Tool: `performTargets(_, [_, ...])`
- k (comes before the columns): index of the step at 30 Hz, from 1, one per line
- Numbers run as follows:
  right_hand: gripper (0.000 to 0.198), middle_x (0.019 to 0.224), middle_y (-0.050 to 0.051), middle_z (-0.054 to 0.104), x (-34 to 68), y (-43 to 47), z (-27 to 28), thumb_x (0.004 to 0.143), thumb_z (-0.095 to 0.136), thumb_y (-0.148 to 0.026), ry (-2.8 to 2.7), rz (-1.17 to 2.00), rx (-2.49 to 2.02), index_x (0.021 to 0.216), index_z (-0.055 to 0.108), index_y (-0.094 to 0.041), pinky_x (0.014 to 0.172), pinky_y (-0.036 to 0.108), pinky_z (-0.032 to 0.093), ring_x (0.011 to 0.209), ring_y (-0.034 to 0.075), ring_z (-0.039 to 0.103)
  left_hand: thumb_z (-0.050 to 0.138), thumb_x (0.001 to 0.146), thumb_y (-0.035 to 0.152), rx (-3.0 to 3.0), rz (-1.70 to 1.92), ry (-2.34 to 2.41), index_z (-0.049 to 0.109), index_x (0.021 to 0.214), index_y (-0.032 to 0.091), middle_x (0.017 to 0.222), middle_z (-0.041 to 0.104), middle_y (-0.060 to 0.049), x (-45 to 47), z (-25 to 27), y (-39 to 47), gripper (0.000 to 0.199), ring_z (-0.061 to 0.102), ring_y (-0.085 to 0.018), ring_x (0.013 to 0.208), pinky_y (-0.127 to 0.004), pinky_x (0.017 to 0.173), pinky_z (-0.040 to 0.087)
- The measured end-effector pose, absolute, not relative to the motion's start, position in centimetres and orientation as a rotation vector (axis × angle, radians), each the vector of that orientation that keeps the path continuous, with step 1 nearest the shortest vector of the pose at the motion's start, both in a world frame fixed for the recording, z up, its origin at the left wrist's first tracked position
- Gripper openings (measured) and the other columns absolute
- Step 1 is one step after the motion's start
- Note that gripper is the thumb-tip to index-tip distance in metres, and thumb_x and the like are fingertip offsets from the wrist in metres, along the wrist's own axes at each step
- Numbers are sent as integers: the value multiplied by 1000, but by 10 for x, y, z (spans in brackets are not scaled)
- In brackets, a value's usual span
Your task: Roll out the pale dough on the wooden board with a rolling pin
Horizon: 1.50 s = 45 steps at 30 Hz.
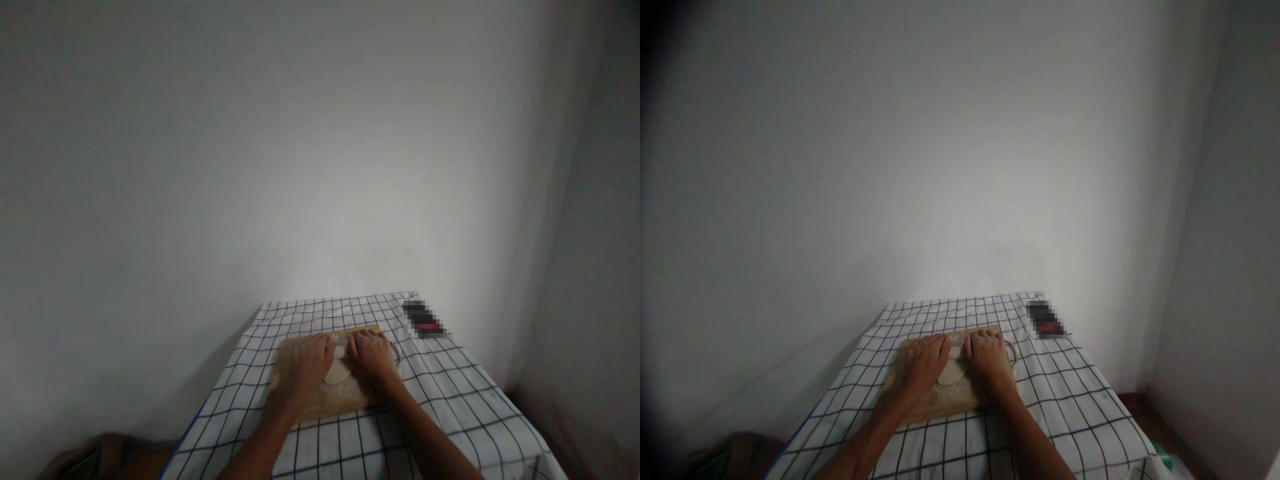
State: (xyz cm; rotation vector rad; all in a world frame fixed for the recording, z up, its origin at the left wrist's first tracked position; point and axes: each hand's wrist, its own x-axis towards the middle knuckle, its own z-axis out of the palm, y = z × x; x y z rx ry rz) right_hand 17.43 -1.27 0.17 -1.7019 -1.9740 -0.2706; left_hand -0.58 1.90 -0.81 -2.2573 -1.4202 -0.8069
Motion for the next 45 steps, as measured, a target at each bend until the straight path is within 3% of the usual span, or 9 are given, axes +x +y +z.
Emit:
performTargets(26, [42,101,8,73,175,-14,5,107,33,-36,-1983,-208,-1715,95,69,-21,92,34,38,100,22,64,41,103,33,-2241,-773,-1472,70,96,22,97,75,-7,-5,-5,16,32,67,-22,94,-34,88,45])
performTargets(34, [38,100,7,73,175,-12,0,106,33,-34,-1999,-248,-1701,96,68,-23,89,37,39,99,23,64,38,104,33,-2234,-762,-1442,70,97,21,96,74,-10,-6,-9,20,34,67,-24,94,-39,87,47])
performTargets(45, [36,107,12,71,176,2,3,105,33,-30,-2033,-255,-1767,101,68,-20,86,37,42,103,24,64,34,102,21,-2362,-498,-1369,67,114,20,110,71,-15,-9,-4,32,34,63,-28,108,-43,92,47])
